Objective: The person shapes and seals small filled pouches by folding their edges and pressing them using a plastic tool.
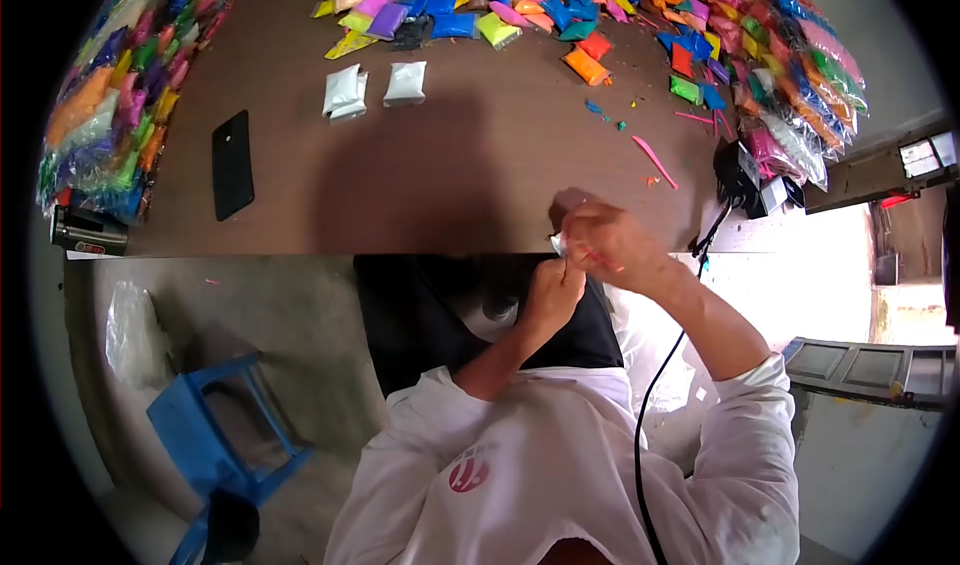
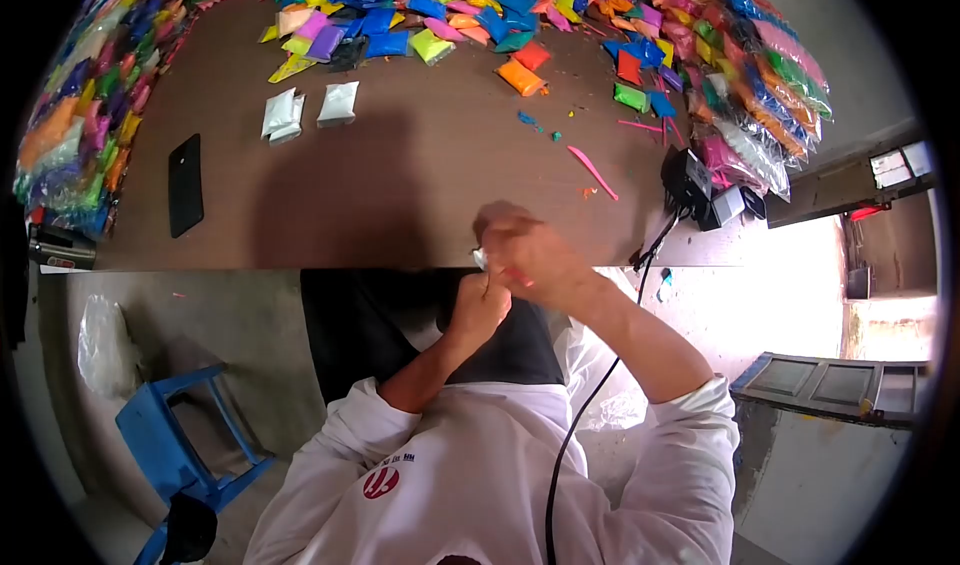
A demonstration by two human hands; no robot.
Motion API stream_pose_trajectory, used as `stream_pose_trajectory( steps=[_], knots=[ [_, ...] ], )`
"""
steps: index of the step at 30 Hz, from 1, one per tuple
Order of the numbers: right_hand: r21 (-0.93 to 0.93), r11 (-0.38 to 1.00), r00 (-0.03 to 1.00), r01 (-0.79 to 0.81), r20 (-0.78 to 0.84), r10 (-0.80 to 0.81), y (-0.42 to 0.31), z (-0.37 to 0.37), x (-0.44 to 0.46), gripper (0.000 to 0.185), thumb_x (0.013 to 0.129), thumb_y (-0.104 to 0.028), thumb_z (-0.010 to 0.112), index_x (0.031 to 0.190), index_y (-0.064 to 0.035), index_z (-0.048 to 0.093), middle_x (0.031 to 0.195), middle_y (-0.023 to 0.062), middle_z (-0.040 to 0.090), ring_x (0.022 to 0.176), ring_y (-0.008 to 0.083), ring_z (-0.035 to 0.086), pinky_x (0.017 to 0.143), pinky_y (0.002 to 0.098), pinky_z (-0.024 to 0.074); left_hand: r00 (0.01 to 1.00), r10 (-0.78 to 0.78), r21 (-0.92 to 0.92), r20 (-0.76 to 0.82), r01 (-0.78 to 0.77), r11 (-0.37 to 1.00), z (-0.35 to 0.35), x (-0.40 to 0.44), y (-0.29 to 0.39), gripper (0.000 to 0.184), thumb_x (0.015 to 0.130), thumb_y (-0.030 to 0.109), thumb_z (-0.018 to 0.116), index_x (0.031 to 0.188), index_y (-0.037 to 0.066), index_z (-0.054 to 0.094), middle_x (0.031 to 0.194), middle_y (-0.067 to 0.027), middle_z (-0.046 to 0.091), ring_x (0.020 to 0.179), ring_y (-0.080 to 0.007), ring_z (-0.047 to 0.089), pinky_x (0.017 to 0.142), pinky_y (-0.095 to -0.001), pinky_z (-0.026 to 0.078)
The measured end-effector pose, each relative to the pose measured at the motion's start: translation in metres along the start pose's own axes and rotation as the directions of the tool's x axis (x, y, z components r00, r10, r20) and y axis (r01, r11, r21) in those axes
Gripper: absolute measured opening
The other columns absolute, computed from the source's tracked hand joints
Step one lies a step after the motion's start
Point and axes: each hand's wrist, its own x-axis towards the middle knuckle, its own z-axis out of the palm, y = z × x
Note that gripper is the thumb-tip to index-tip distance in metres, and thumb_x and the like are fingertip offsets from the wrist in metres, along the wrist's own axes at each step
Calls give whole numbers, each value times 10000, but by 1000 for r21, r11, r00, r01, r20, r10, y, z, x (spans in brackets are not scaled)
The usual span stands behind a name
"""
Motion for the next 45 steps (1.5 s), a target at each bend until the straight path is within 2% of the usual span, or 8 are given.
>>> stream_pose_trajectory(
  steps=[7,13,15,19,28,31,34,45],
  knots=[
    [12,949,947,-314,-70,315,33,-20,1,46,725,18,578,722,-11,542,750,119,588,724,300,583,651,362,475,999,-11,38,-30,12,999,-5,0,23,547,965,329,395,579,-31,537,474,-143,498,466,-287,551,506,-410,424],
    [-37,999,986,-25,-163,19,23,-15,-4,109,760,13,591,686,1,511,759,85,613,706,215,598,608,315,468,989,122,231,-81,-100,968,2,-6,16,520,961,297,405,593,-29,573,551,-227,539,553,-391,584,547,-462,448],
    [368,803,853,-469,-47,520,30,-19,-7,99,794,-23,611,730,30,558,662,93,543,600,165,540,555,309,433,953,283,413,-111,-215,885,0,-7,14,479,949,265,440,591,-19,584,585,-241,543,579,-417,578,541,-486,453],
    [564,485,680,-669,199,706,12,-22,-15,190,899,-146,625,763,-15,611,644,-27,537,581,49,472,522,207,388,902,418,502,-107,-313,806,2,-9,14,443,934,241,479,582,-4,588,561,-221,544,543,-401,579,513,-480,458],
    [749,304,684,-589,261,681,1,-16,-27,220,923,-225,603,875,-10,607,718,27,606,639,83,593,549,219,467,890,452,507,-61,-362,782,1,-11,24,388,929,202,490,640,-32,600,601,-237,529,563,-396,572,500,-439,444],
    [844,285,753,-454,193,629,16,-9,-33,209,930,-217,587,879,-14,596,784,63,637,715,109,613,624,229,484,853,511,433,-104,-423,796,-1,-8,25,392,933,185,517,595,-8,562,489,-166,515,417,-316,515,431,-373,400],
    [972,98,871,-215,145,470,41,-3,-36,150,911,-150,586,830,-24,569,930,126,639,863,150,601,785,279,469,988,-26,-221,153,59,973,-19,-11,38,367,949,268,528,633,89,470,561,2,448,432,-86,383,402,-248,289],
    [963,162,932,-214,152,329,51,1,-20,102,885,-83,597,803,-25,577,973,132,649,904,189,606,750,299,503,889,-101,-680,446,410,608,-27,-10,38,480,912,528,454,772,87,580,869,-112,581,597,-154,515,494,-239,359]
  ],
)
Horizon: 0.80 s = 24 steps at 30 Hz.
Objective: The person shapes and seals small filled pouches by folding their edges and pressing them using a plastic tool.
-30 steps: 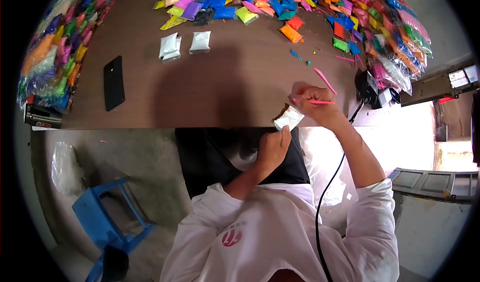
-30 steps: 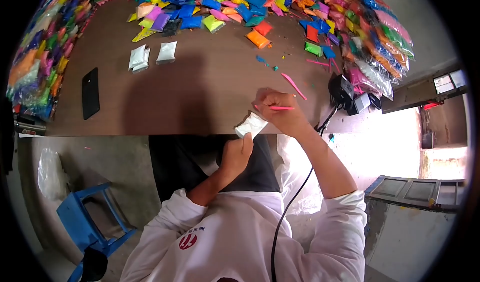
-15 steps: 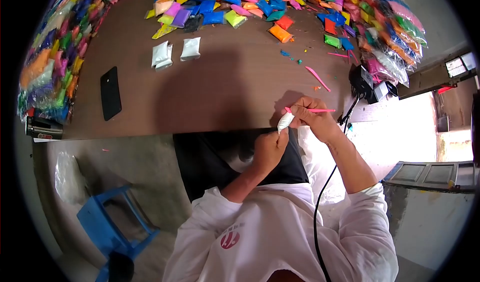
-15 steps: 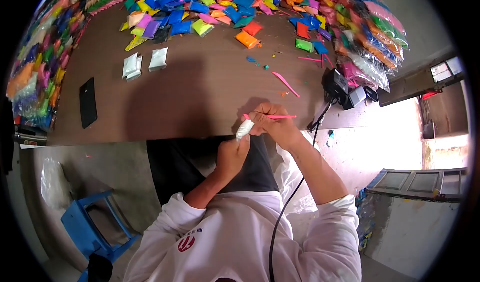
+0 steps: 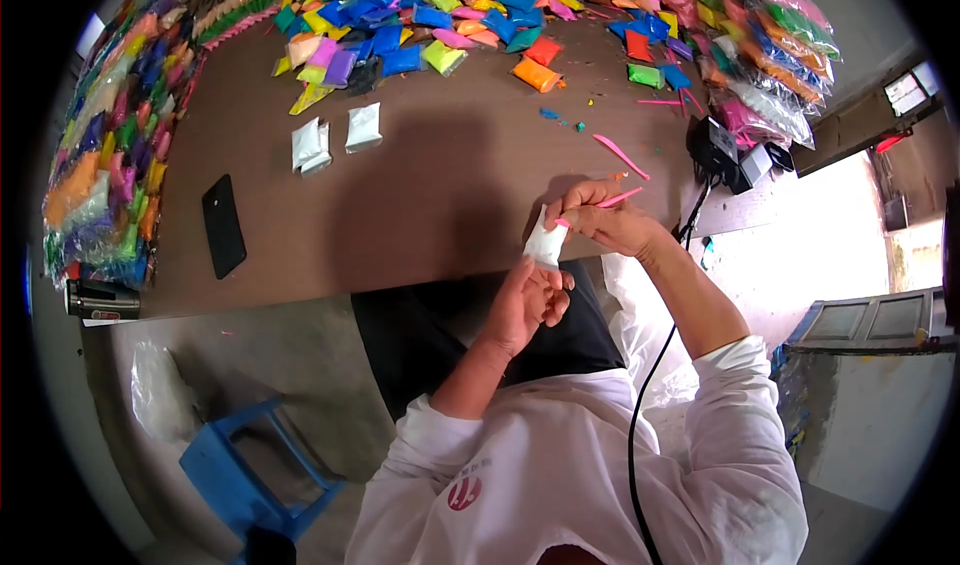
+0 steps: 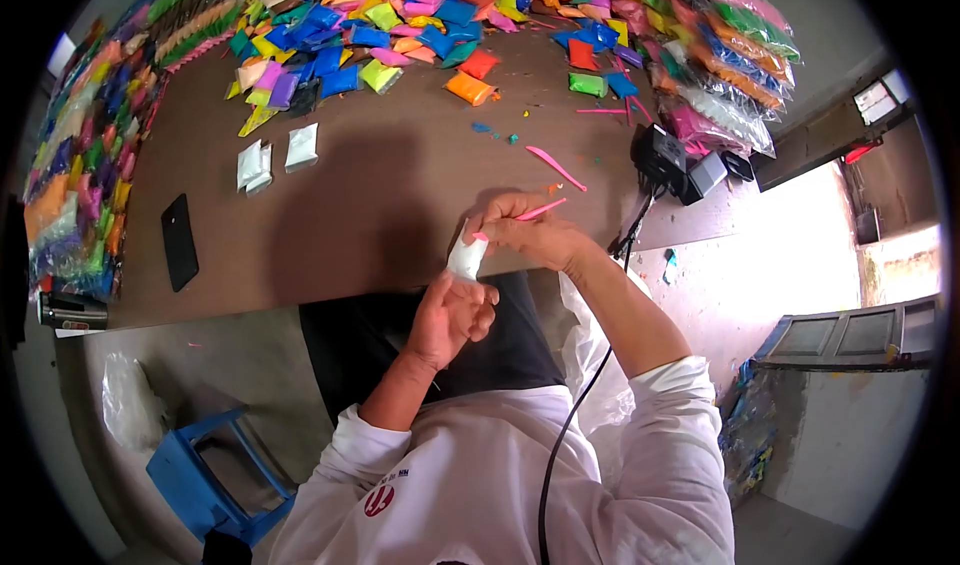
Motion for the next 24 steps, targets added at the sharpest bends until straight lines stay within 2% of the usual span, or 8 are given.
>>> stream_pose_trajectory(
  steps=[5,7,8,10,14,16,21,24],
  knots=[
    [-109,989,995,-97,-27,94,-11,8,-2,99,858,-45,591,766,-25,559,1045,118,638,928,190,601,762,304,502,998,6,19,-69,-5,1000,10,10,-10,428,948,450,436,734,85,505,799,-103,560,532,-134,480,455,-235,341],
    [-504,864,999,-5,-44,-20,-9,7,-4,101,838,-18,574,748,-10,528,1031,121,641,862,184,597,726,292,486,994,15,19,-112,-13,1000,13,13,-9,423,951,429,441,708,87,488,764,-104,555,503,-132,466,440,-235,332],
    [-501,865,999,-7,-50,-21,-7,7,-8,101,838,-18,574,748,-10,528,1031,121,641,862,184,597,726,292,486,988,33,67,-154,-23,998,13,14,-10,422,954,413,448,687,87,478,727,-101,546,473,-130,448,426,-232,317],
    [-742,651,936,161,-95,-339,-5,5,-18,82,810,-1,569,754,-8,510,976,123,630,822,190,581,704,294,469,980,49,114,-192,-27,993,14,16,-11,424,956,397,455,666,87,468,690,-98,537,443,-128,430,411,-229,303],
    [-683,726,899,84,-263,-351,-10,15,-36,90,791,1,591,754,-17,510,924,115,607,818,231,583,700,325,472,973,69,140,-221,-39,989,13,18,-17,413,944,399,486,651,108,457,625,-61,510,437,-126,417,418,-235,291],
    [-878,406,864,255,19,-503,-6,27,-37,95,762,4,616,760,-18,524,907,112,588,838,280,586,704,350,480,970,85,113,-228,-60,992,13,18,-19,436,958,370,472,624,91,446,590,-76,498,405,-122,402,389,-230,282],
    [-981,193,834,27,-85,-546,10,4,-30,54,763,-61,605,775,-34,559,848,120,561,816,337,559,673,420,470,952,76,203,-297,-15,979,14,18,-18,468,961,379,471,585,112,390,551,-53,463,390,-118,383,372,-240,266],
    [-958,284,871,-39,-172,-460,3,7,-33,57,749,-62,602,773,-32,560,850,121,574,844,328,566,698,423,479,950,95,200,-297,-35,979,16,16,-18,470,949,373,480,571,121,358,529,-42,439,382,-115,370,363,-247,260]
  ],
)
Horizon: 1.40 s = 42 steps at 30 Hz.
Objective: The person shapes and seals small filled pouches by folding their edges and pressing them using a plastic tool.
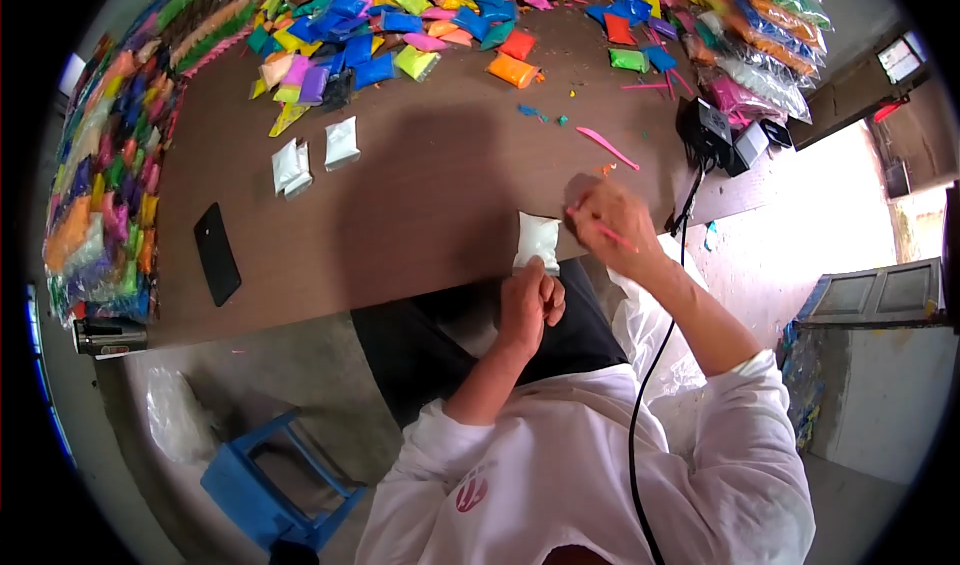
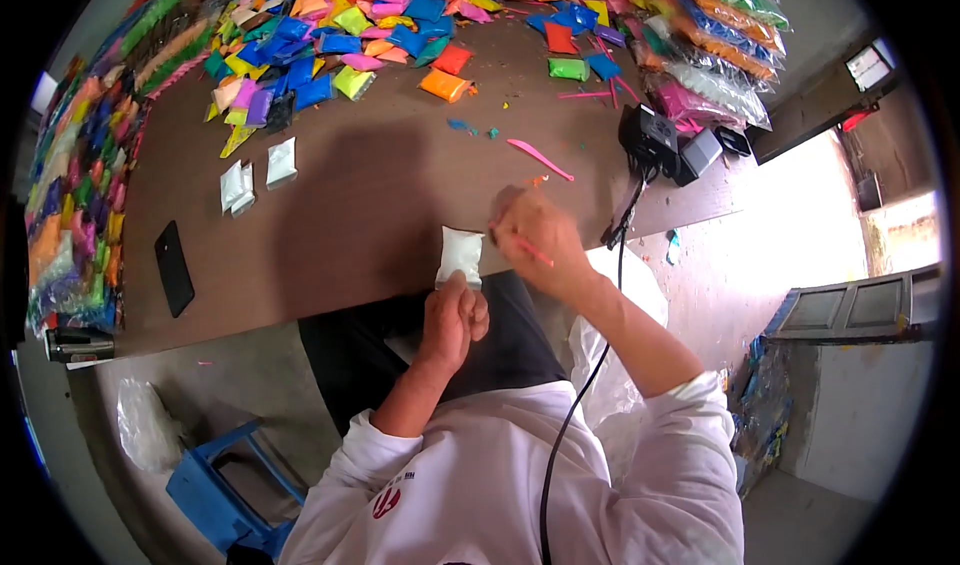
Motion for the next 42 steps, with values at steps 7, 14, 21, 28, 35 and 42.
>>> stream_pose_trajectory(
  steps=[7,14,21,28,35,42],
  knots=[
    [-27,982,978,187,-87,-188,12,5,9,86,779,-57,635,733,-29,567,872,118,615,825,315,593,730,378,490,999,-30,-48,-10,30,998,-1,-8,10,478,949,379,464,568,130,319,524,-39,431,378,-120,364,357,-256,260],
    [23,948,946,317,-77,-315,2,9,6,106,771,-16,618,725,-23,522,854,89,600,791,272,594,675,375,489,1000,-23,-5,13,23,1000,0,-11,10,479,936,391,480,567,149,294,523,-20,390,403,-124,340,393,-267,268],
    [239,903,930,356,4,-367,-29,10,24,75,746,-1,600,733,-8,527,850,96,599,763,318,588,659,382,486,998,-36,69,-42,39,997,-2,-5,11,506,929,379,464,527,145,266,500,-19,380,392,-124,335,384,-266,246],
    [25,940,939,341,25,-342,-17,-4,32,53,744,-20,581,718,-10,536,823,134,595,751,335,585,650,404,478,999,25,149,-20,-22,989,-9,-11,14,481,932,362,458,542,133,294,495,-25,389,390,-116,331,384,-263,236],
    [43,991,992,123,31,-125,-11,-1,28,77,756,-49,590,719,-9,536,811,147,585,734,349,574,652,403,483,998,59,145,-37,-53,988,-5,-11,19,457,923,322,460,540,120,313,494,-35,393,392,-118,337,381,-260,240],
    [-20,915,914,403,67,-401,6,19,26,41,748,-14,585,726,-7,551,794,139,593,766,344,584,655,396,487,999,47,120,4,-47,992,-5,-10,18,450,923,309,461,543,124,307,496,-33,396,393,-115,344,381,-256,250]
  ],
)
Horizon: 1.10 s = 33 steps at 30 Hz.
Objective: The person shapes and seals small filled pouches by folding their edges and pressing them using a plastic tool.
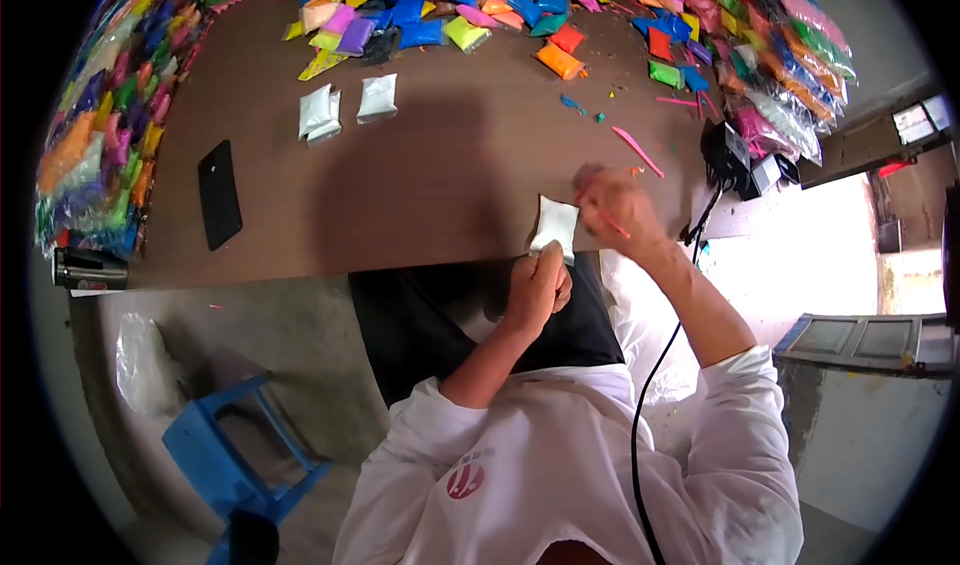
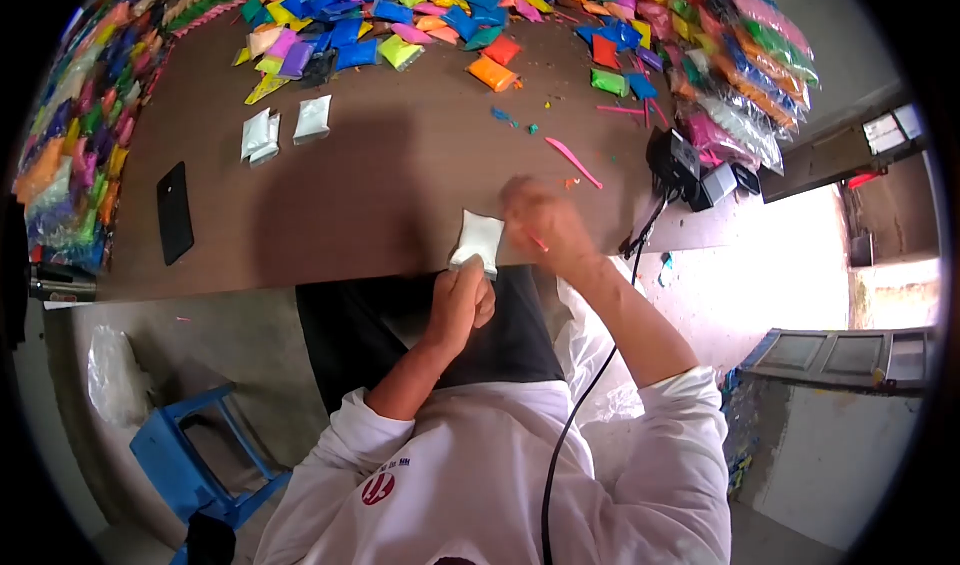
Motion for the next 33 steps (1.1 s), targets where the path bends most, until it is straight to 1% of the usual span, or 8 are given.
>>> stream_pose_trajectory(
  steps=[3,8,11,12,14,19,28,33],
  knots=[
    [116,962,968,-249,59,243,-4,-16,15,34,748,-25,593,752,-17,560,856,128,590,789,316,584,655,391,490,998,13,8,-53,-12,1000,-3,0,3,451,931,297,454,541,125,307,484,-27,384,379,-116,333,373,-260,240],
    [26,998,998,49,-27,-49,-17,1,20,73,786,-36,566,739,8,533,746,136,571,697,325,586,618,383,485,999,26,-8,-33,-26,1000,-1,1,0,454,937,295,449,539,130,305,459,-19,356,357,-113,302,359,-269,215],
    [280,836,881,-472,115,459,-2,-14,26,76,783,-44,584,727,-15,540,840,124,593,798,301,602,662,386,497,998,19,17,-53,-18,1000,-7,-4,-3,463,942,302,454,539,136,296,463,-10,353,365,-102,302,366,-265,209],
    [280,843,888,-460,116,446,-11,-13,32,76,783,-44,584,727,-15,540,840,124,593,798,301,602,662,386,497,998,26,51,-51,-24,998,-11,1,-5,465,942,303,459,539,137,296,463,-8,353,367,-99,302,367,-264,207],
    [46,995,996,87,-26,-86,-42,-4,25,76,786,-36,580,719,-9,554,782,124,600,709,273,599,632,377,493,998,57,11,-7,-57,998,-13,2,-10,462,941,294,462,540,137,296,467,-6,353,366,-97,305,366,-259,206],
    [138,956,966,-258,51,253,-11,-8,38,66,743,-43,631,711,-25,576,879,84,630,794,294,599,685,342,484,997,43,2,-58,-42,999,-9,0,0,459,951,293,469,548,131,321,480,1,352,376,-95,308,367,-256,210],
    [437,879,957,-193,283,70,-31,-1,31,152,827,-83,664,759,26,583,968,96,600,784,188,590,678,292,459,999,49,-7,-10,-49,999,-21,-6,6,447,952,284,484,557,120,355,513,-22,402,404,-98,337,385,-245,232],
    [352,660,742,-663,200,639,-50,5,15,193,847,-121,650,742,19,569,676,77,552,583,144,500,546,297,411,1000,7,23,23,-7,1000,-28,-6,0,469,950,332,501,561,119,351,552,-30,421,431,-99,346,406,-242,246]
  ],
)
